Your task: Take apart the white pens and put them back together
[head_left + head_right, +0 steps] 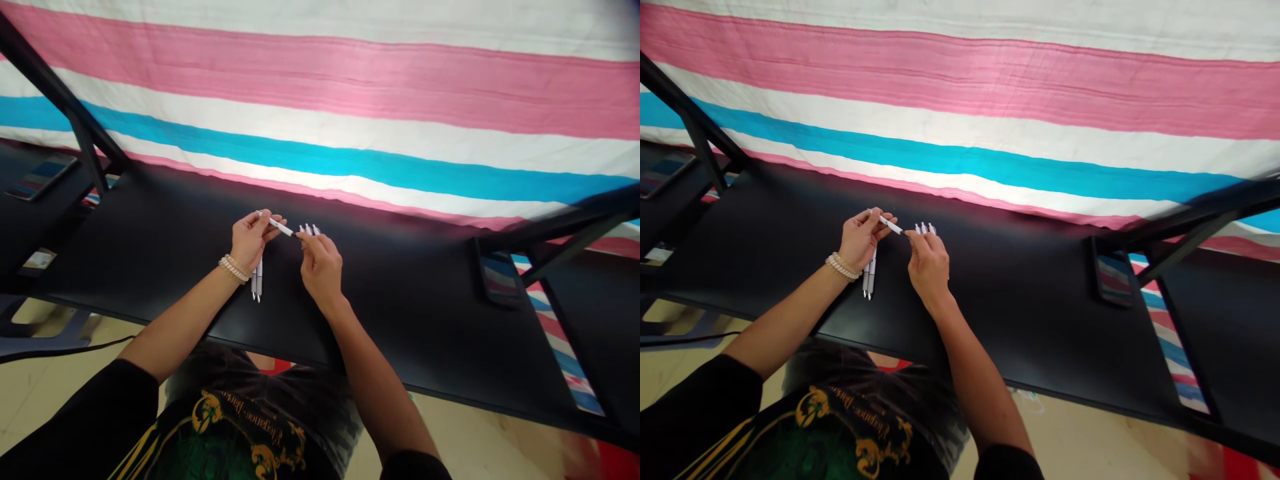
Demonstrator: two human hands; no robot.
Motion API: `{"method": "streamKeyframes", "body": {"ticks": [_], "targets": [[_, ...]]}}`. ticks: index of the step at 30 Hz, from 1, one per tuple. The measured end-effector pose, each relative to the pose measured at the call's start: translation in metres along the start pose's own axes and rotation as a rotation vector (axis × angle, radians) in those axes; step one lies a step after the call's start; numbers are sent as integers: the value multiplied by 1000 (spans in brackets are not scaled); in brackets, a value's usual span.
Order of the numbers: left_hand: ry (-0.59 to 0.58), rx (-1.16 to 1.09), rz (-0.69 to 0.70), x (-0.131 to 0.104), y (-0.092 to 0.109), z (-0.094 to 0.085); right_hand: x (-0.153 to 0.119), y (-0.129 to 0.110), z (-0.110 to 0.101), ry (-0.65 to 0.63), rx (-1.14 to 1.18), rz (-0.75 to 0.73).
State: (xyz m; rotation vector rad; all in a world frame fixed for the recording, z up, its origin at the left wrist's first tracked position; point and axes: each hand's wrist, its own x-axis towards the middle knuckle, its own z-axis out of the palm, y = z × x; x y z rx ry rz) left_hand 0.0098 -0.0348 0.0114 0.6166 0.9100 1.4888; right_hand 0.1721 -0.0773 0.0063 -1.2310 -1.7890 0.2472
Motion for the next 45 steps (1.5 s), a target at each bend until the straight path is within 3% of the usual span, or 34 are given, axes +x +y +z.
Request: {"method": "streamKeyframes", "body": {"ticks": [7,12,32,36,41,45], "targets": [[-5,21,-16,-4,-5,2,-6,-8,7,34,73,-70],[-15,8,-15,-1,-3,0,-5,-2,5,49,116,88],[8,36,17,-1,-2,1,-2,-1,-2,-64,194,190],[-14,64,-31,-2,-2,2,-2,0,-3,-161,308,299],[-31,4,-30,0,3,2,1,-3,-2,-62,402,306],[-81,-168,-103,0,19,3,4,-8,-6,14,402,283]]}}
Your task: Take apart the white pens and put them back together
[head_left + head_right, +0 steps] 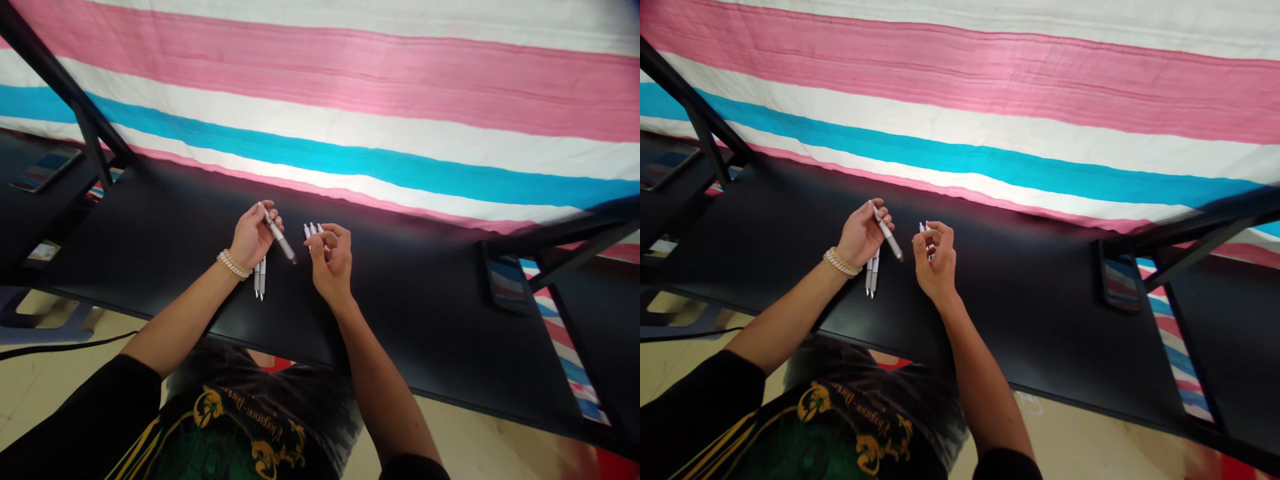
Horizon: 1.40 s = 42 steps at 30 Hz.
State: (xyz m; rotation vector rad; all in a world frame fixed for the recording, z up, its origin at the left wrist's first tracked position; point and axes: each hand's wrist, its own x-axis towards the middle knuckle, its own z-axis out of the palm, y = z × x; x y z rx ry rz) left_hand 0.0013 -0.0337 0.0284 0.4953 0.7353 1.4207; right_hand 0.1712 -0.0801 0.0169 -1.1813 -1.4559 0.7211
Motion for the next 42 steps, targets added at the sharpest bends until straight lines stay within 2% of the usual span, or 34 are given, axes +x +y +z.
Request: {"method": "streamKeyframes", "body": {"ticks": [4,7,23,26,29,31,33,35,39,42], "targets": [[6,-68,-155,-4,16,0,1,-4,-3,33,-29,7],[9,-121,-205,-6,22,-1,1,-4,-4,25,-49,11],[-118,-245,-208,-8,27,-3,1,-1,-7,18,-114,-51],[-147,-194,-243,-10,22,3,-2,-4,-6,-90,-181,-205],[-216,-94,-277,-15,13,10,-5,-6,-2,-323,-304,-402],[-261,-16,-280,-17,6,13,-6,-5,0,-431,-370,-451],[-283,62,-237,-17,0,14,-6,-3,0,-465,-410,-435],[-263,136,-130,-14,-4,12,-5,0,-5,-479,-466,-396],[-66,243,143,-2,0,2,2,2,-18,-512,-643,-389],[62,210,209,6,6,-6,2,0,-18,-515,-659,-411]]}}
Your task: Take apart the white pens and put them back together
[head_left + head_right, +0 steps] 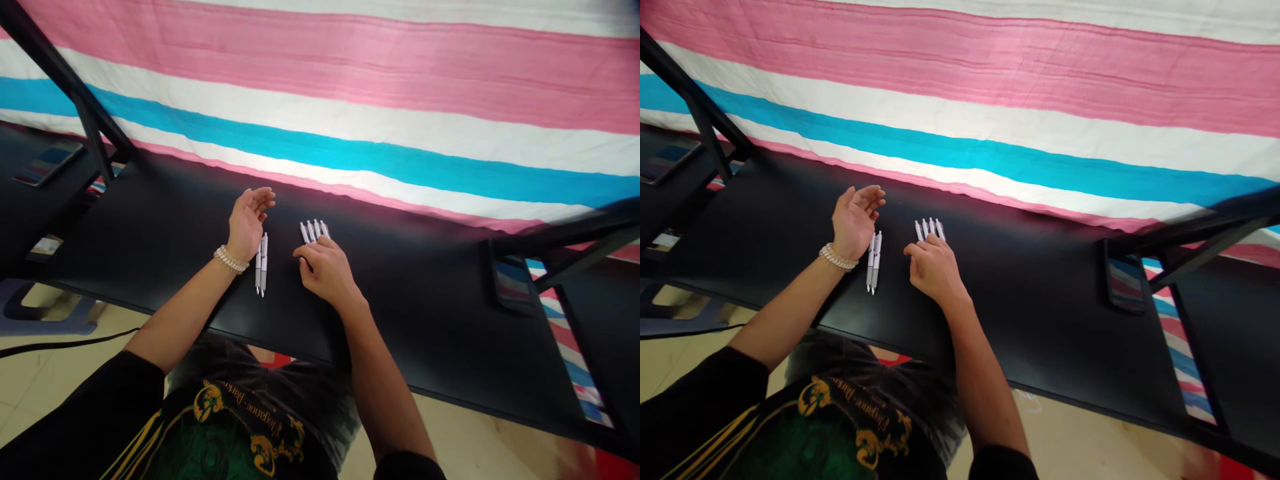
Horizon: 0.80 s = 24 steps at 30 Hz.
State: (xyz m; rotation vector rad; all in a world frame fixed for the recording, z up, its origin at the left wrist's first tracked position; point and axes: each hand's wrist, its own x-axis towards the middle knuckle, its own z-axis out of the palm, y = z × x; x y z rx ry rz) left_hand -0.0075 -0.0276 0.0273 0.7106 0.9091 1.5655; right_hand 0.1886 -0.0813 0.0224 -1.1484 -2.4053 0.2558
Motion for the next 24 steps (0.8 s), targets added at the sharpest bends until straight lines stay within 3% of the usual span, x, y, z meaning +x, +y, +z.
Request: {"method": "streamKeyframes", "body": {"ticks": [3,8,13,17,21,24], "targets": [[65,-59,-36,4,1,-5,3,-14,6,-31,88,-27],[72,-164,-70,5,2,-5,7,-37,20,-212,170,-152],[28,-150,-47,4,3,-4,7,-36,22,-239,103,-57],[-17,9,26,5,-4,-5,6,-24,17,-194,163,126],[12,206,104,7,-13,-8,5,-14,11,-46,408,272],[-38,190,22,4,-12,-6,5,-14,5,80,644,314]]}}
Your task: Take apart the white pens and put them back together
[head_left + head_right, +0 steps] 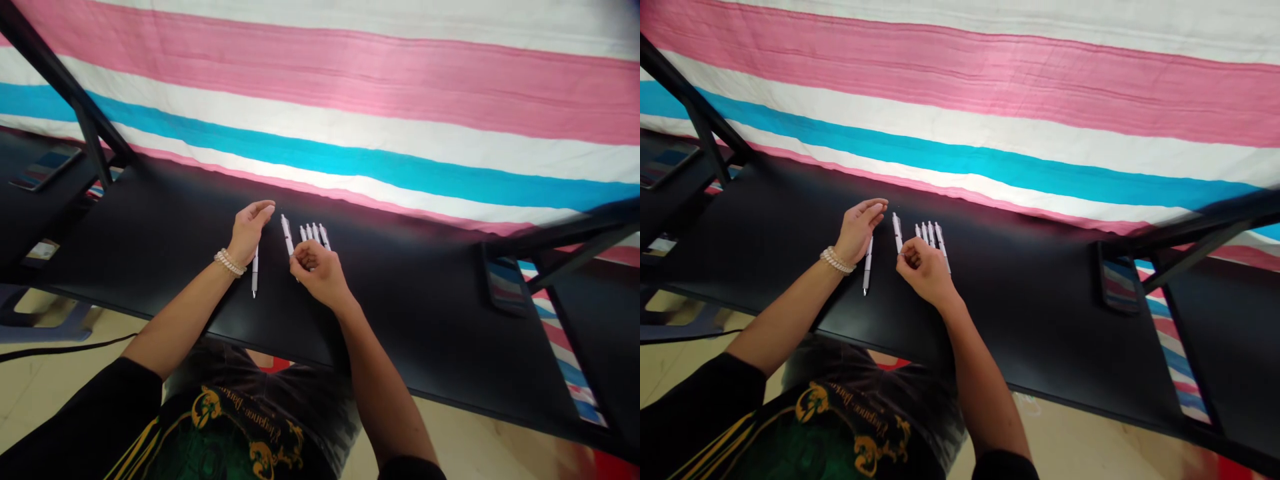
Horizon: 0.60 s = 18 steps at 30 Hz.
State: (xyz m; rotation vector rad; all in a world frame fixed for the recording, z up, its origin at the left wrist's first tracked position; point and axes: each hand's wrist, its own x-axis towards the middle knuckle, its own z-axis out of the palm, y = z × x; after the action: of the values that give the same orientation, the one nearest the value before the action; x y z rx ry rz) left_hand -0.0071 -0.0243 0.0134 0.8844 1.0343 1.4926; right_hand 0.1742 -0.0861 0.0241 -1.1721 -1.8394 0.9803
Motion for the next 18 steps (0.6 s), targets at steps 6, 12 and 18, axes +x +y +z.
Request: {"method": "streamKeyframes", "body": {"ticks": [6,12,18], "targets": [[-326,-53,-215,-13,11,6,1,-4,0,112,102,-22],[-204,-67,-149,-13,10,8,5,4,3,257,2,-36],[-66,-126,-52,-12,7,9,4,7,5,205,124,83]]}}
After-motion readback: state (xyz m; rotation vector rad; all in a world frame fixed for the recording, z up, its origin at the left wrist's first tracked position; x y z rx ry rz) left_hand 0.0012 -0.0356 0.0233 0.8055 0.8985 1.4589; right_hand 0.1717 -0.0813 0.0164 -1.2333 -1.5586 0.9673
